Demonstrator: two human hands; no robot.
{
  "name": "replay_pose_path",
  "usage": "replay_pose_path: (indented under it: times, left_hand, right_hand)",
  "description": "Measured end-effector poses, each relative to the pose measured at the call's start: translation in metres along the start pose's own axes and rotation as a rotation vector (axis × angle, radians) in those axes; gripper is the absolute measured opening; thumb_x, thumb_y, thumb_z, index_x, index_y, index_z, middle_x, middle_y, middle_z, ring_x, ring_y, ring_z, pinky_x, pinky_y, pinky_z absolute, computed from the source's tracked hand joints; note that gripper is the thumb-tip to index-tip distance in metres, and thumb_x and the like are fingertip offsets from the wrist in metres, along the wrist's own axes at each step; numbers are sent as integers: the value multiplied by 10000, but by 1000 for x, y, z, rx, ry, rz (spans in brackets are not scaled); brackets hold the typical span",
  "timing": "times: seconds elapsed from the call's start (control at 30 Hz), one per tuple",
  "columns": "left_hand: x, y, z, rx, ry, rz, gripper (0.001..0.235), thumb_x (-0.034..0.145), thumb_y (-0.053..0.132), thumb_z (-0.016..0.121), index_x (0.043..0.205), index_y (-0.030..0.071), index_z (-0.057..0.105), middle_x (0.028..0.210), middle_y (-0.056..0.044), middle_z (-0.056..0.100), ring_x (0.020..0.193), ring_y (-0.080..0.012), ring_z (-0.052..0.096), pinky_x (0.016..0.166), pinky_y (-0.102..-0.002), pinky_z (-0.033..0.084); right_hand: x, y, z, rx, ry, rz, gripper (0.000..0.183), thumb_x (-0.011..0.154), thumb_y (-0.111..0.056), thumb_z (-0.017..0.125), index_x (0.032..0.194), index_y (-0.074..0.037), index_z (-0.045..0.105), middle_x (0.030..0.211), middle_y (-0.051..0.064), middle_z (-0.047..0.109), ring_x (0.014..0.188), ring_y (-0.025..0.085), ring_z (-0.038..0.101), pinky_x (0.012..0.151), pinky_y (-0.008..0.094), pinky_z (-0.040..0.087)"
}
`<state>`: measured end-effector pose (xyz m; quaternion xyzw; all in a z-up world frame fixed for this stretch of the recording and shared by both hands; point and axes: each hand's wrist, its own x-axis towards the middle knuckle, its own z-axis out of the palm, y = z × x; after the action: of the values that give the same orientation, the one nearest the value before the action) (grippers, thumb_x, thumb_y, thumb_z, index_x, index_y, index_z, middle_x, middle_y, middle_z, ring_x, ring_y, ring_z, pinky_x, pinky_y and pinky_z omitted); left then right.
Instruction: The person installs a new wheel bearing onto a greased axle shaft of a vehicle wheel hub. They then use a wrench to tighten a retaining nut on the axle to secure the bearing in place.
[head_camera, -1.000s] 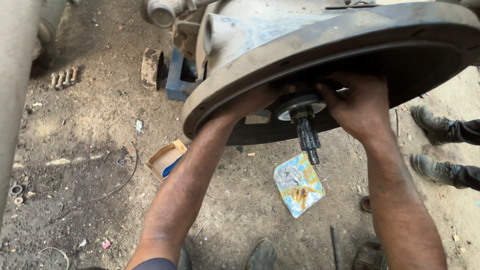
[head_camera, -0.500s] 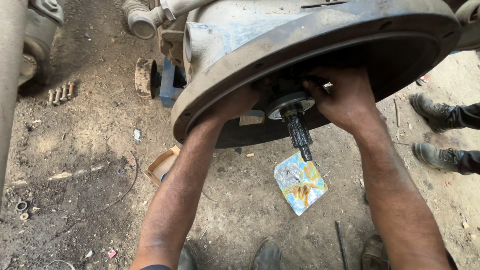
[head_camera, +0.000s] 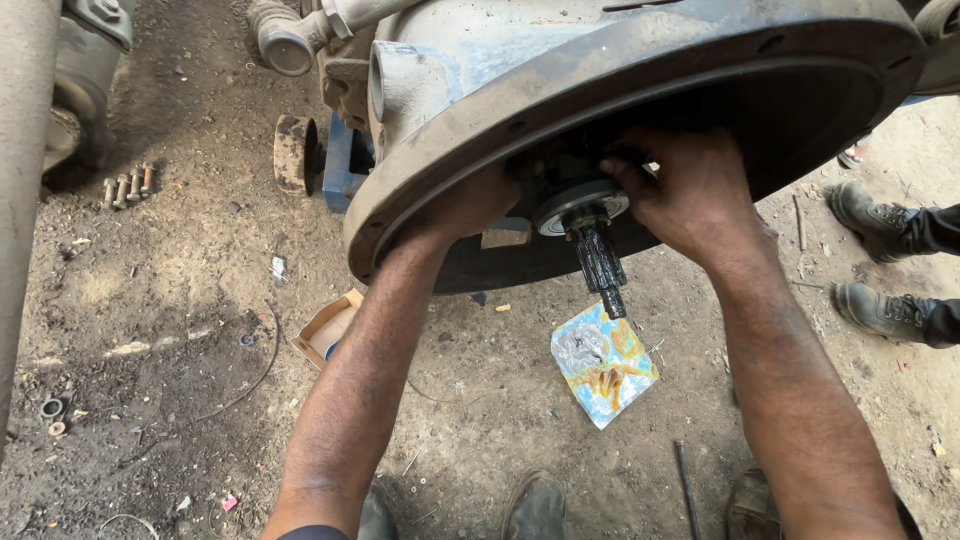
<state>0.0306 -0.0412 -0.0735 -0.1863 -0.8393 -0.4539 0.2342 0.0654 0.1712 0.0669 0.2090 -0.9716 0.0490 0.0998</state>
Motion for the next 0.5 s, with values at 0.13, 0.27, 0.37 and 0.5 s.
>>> replay_pose_path:
  times: [0.13, 0.27, 0.37, 0.5]
  left_hand:
    - [1, 2, -1, -26, -62, -46, 338, 956, 368, 720, 1179, 114, 729, 930, -138, 759, 855, -292, 745, 738, -442, 589]
    - [1, 1, 0, -23, -74, -35, 331, 965, 372, 719, 1178, 119, 731, 917, -134, 759, 855, -290, 746, 748, -446, 590]
    - [1, 0, 1, -8, -25, 8, 329, 958, 366, 724, 1171, 116, 732, 911, -130, 758, 845, -287, 746, 732, -441, 592]
    - [2, -2, 2, -10, -43, -32, 296, 981, 353, 696, 1154, 116, 732, 847, -103, 752, 751, -234, 744, 668, -401, 602]
  right_hand:
    - [1, -1, -1, -24, -12, 11, 252, 973, -297, 768, 1142, -111, 781, 967, 121, 782, 861, 276, 757, 832, 433, 596]
    - [1, 0, 0, -25, 9, -30, 257, 977, -298, 772, 1138, -98, 779, 948, 125, 781, 857, 276, 757, 821, 429, 598]
    - [0, 2, 1, -16, 23, -51, 266, 980, -300, 774, 1143, -90, 778, 943, 128, 781, 856, 274, 758, 816, 427, 601]
    - [0, 5, 4, 1, 14, -49, 281, 990, -308, 769, 1157, -81, 773, 935, 126, 781, 824, 262, 759, 801, 419, 607]
